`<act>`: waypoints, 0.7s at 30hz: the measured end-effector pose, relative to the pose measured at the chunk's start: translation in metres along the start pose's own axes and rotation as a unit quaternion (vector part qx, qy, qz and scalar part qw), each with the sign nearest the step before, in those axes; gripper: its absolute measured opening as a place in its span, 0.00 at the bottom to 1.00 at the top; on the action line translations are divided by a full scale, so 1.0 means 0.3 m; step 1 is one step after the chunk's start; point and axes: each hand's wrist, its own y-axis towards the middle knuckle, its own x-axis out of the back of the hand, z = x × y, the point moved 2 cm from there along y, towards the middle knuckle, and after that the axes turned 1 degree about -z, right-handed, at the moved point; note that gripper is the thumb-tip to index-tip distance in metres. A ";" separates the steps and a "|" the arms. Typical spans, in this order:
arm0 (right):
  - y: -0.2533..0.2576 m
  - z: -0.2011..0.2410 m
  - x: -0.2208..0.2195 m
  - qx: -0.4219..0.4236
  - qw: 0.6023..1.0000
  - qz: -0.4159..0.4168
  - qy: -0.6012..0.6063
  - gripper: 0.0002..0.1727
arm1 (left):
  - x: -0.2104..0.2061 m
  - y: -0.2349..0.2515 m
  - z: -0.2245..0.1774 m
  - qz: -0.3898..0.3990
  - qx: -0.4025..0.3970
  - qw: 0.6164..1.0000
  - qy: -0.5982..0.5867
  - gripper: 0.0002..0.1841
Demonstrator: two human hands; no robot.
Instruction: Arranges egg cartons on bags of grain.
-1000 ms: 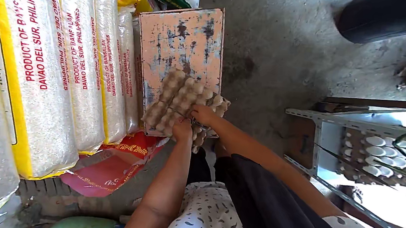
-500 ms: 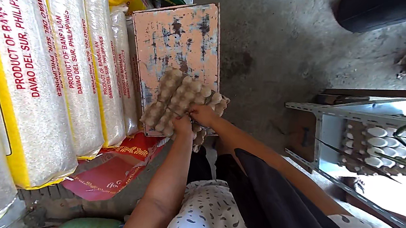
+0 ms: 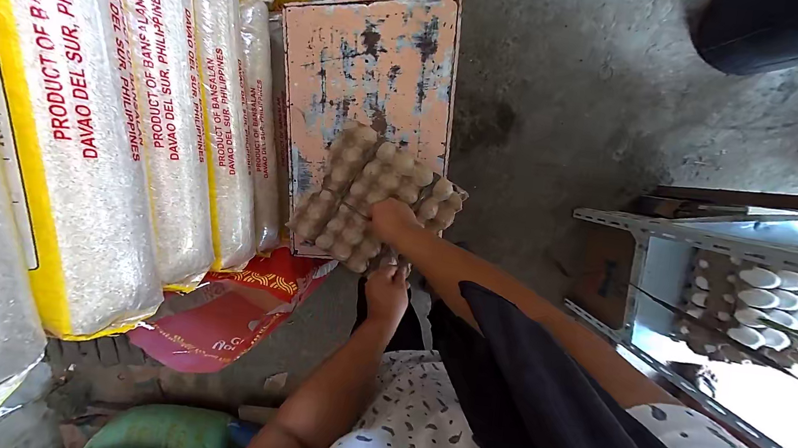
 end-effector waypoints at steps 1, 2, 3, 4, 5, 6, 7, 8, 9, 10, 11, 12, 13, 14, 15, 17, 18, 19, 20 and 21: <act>-0.028 0.021 -0.004 0.015 0.999 -0.035 -0.023 0.21 | 0.007 -0.012 -0.036 0.029 -0.019 0.994 0.101 0.18; -0.080 0.035 -0.006 0.046 0.992 -0.108 -0.035 0.19 | 0.015 -0.025 -0.079 0.075 -0.024 0.977 0.197 0.20; -0.160 0.061 0.028 0.062 0.986 -0.147 -0.045 0.18 | 0.023 -0.041 -0.118 0.122 -0.024 0.955 0.271 0.20; -0.246 0.129 0.159 -0.010 0.997 0.054 -0.045 0.21 | 0.027 -0.059 -0.139 0.159 -0.023 0.939 0.305 0.20; -0.257 0.136 0.184 -0.025 0.995 0.092 -0.021 0.22 | 0.021 -0.065 -0.135 0.181 -0.021 0.928 0.325 0.20; -0.201 0.093 0.132 -0.014 0.998 0.055 0.001 0.20 | 0.009 -0.061 -0.117 0.196 -0.021 0.918 0.343 0.20; -0.091 0.008 0.006 0.029 0.998 -0.054 0.022 0.16 | -0.008 -0.051 -0.090 0.206 -0.025 0.907 0.366 0.20; 0.013 -0.065 -0.106 0.055 0.989 -0.131 0.042 0.13 | -0.018 -0.043 -0.075 0.219 -0.029 0.897 0.382 0.20; 0.076 -0.105 -0.163 0.055 0.985 -0.155 0.059 0.11 | -0.019 -0.036 -0.069 0.231 -0.044 0.890 0.391 0.20; 0.095 -0.117 -0.174 0.042 0.985 -0.151 0.072 0.11 | -0.011 -0.026 -0.069 0.244 -0.064 0.888 0.384 0.19; 0.088 -0.116 -0.155 0.025 0.986 -0.143 0.086 0.12 | 0.000 -0.011 -0.059 0.248 -0.086 0.898 0.353 0.20; 0.053 -0.106 -0.109 0.004 0.987 -0.125 0.099 0.14 | 0.008 0.007 -0.038 0.235 -0.095 0.921 0.295 0.23; -0.006 -0.087 -0.035 -0.021 0.990 -0.088 0.109 0.18 | 0.016 0.018 -0.019 0.201 -0.085 0.951 0.218 0.26; -0.058 -0.088 0.018 -0.029 0.990 -0.079 0.117 0.21 | 0.026 0.024 -0.007 0.151 -0.059 0.977 0.140 0.27; -0.103 -0.110 0.043 -0.021 0.988 -0.093 0.123 0.23 | 0.032 0.034 0.000 0.092 -0.034 0.993 0.070 0.26; -0.204 -0.197 0.043 0.012 0.979 -0.141 0.148 0.22 | 0.040 0.068 -0.018 0.012 0.015 0.998 -0.063 0.27; -0.272 -0.248 0.027 0.010 0.975 -0.143 0.172 0.21 | 0.043 0.080 -0.042 -0.008 0.039 0.993 -0.110 0.27; -0.346 -0.308 -0.005 -0.009 0.971 -0.134 0.196 0.22 | 0.038 0.089 -0.072 -0.022 0.061 0.987 -0.145 0.28; -0.426 -0.372 -0.048 -0.043 0.967 -0.126 0.217 0.23 | 0.033 0.088 -0.112 -0.031 0.081 0.981 -0.173 0.29; -0.513 -0.438 -0.103 -0.084 0.958 -0.130 0.241 0.24 | 0.037 0.070 -0.158 -0.023 0.097 0.971 -0.216 0.30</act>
